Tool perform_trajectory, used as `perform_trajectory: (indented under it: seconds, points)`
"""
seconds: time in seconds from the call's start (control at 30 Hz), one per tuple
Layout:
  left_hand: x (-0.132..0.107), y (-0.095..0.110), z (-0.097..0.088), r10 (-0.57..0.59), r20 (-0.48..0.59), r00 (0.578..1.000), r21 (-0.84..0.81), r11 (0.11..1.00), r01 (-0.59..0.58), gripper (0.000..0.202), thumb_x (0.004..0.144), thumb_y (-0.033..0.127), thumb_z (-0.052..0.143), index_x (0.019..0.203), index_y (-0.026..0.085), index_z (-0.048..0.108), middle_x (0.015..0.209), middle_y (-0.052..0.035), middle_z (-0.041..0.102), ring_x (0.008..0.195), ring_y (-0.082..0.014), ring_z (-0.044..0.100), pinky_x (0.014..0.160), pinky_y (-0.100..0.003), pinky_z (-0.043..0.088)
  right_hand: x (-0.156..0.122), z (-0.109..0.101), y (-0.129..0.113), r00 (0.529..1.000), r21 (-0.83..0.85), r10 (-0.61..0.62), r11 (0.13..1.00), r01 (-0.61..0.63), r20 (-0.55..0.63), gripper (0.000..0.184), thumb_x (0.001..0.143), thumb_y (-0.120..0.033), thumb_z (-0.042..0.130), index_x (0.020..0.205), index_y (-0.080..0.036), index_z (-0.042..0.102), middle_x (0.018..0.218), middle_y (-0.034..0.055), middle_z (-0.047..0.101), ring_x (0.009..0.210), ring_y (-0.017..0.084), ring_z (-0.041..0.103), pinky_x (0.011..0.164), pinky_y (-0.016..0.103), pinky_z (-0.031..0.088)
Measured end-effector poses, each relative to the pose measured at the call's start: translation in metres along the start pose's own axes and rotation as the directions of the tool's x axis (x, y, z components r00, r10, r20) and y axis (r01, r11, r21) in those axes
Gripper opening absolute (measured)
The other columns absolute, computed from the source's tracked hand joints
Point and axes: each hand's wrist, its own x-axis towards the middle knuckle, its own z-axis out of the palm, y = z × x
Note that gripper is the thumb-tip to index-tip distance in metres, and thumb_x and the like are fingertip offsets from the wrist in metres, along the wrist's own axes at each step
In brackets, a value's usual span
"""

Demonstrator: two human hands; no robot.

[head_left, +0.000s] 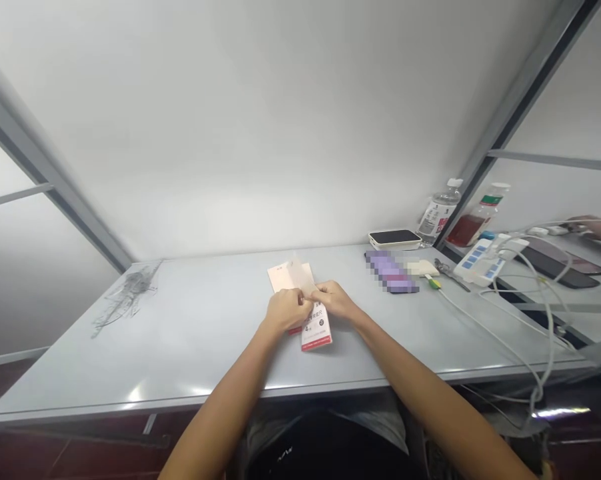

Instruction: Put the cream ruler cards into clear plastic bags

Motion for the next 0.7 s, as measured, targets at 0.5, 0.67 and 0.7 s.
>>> perform_trajectory:
  seconds: [0.5, 0.67, 0.7]
  points:
    - [0.003, -0.009, -0.013, 0.049, -0.027, 0.998, -0.343, 0.938, -0.055, 0.026, 0.081, 0.037, 0.038, 0.066, 0.019, 0.048, 0.066, -0.0007, 0.058, 0.056, -0.0119, 0.048, 0.05, -0.024, 0.032, 0.004, -0.012, -0.004, 0.996, 0.074, 0.007, 0.997, 0.0, -0.093, 0.026, 0.066, -0.036, 0.059, 0.052, -0.014, 0.052, 0.052, -0.0001, 0.055, 0.05, 0.013, 0.049, 0.048, 0.024, 0.033]
    - [0.006, -0.017, -0.019, -0.006, -0.095, 0.995, -0.427, 0.903, -0.035, 0.027, 0.085, 0.039, 0.032, 0.071, 0.02, 0.046, 0.069, 0.001, 0.057, 0.059, -0.0113, 0.049, 0.054, -0.023, 0.036, 0.002, -0.021, -0.009, 0.992, 0.154, 0.011, 0.988, 0.008, -0.124, 0.036, 0.066, -0.048, 0.06, 0.063, -0.013, 0.059, 0.062, 0.0049, 0.063, 0.058, 0.018, 0.057, 0.054, 0.028, 0.04]
    - [0.006, -0.018, -0.02, -0.039, -0.107, 0.993, -0.423, 0.906, -0.01, 0.027, 0.085, 0.039, 0.032, 0.072, 0.02, 0.046, 0.069, 0.0008, 0.057, 0.059, -0.0114, 0.049, 0.055, -0.023, 0.036, 0.001, -0.022, -0.01, 0.992, 0.161, 0.005, 0.987, 0.015, -0.125, 0.038, 0.066, -0.05, 0.06, 0.066, -0.012, 0.061, 0.064, 0.006, 0.064, 0.06, 0.019, 0.058, 0.055, 0.029, 0.041]
